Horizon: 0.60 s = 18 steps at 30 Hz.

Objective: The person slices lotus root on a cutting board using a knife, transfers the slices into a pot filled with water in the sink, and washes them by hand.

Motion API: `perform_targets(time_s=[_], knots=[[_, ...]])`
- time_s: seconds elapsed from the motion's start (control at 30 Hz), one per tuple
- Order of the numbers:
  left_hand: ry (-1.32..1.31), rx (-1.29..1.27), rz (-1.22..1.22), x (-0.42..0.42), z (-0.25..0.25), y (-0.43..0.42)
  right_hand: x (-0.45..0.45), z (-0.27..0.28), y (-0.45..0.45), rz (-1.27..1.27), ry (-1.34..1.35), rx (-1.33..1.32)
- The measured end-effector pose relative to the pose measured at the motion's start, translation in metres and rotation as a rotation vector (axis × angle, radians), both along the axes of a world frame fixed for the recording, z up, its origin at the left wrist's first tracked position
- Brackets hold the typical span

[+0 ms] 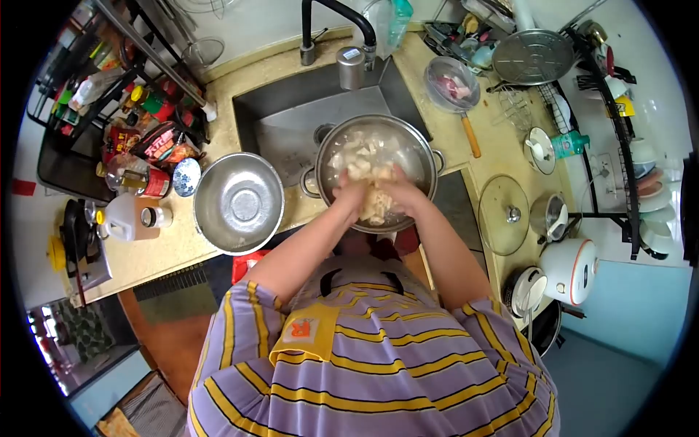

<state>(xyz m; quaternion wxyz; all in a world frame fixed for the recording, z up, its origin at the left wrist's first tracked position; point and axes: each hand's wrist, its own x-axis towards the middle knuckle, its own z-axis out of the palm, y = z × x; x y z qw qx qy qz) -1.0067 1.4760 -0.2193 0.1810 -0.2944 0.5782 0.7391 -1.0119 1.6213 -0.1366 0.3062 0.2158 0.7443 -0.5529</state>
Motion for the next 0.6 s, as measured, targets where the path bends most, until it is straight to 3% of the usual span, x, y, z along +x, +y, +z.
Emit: perform_targets(time_s=[0.1,0.2,0.27,0.33,0.4,0.47,0.53,0.6], knots=[[-0.019,-0.146,0.11,-0.004,0.011,0.028,-0.016,-0.065,-0.016,-0.191,0.26,-0.16],[0.094,0.141,0.168,-0.007,0.011,0.028,-0.016,-0.043,-0.036,-0.188,0.309,-0.139],[0.193,0.14,0.192,0.001,-0.009,0.025,-0.015,-0.042,-0.023,-0.023,0.327,-0.163],[0.335,0.015,0.063,0.009,-0.002,0.008,-0.017,-0.038,-0.003,0.163,0.364,-0.25],[0.393,-0.027,0.03,0.016,0.024,-0.001,-0.024,-0.02,0.021,0.288,0.327,-0.136],[0.564,-0.33,0.019,0.007,0.0,-0.012,-0.028,-0.008,0.031,0.256,0.36,-0.033],[0.671,-0.888,0.059,0.012,0.026,-0.015,-0.05,-0.042,0.037,0.2,0.574,0.228],[0.513,-0.6,0.217,-0.006,-0.002,-0.01,-0.079,-0.076,0.035,0.166,0.681,0.333]])
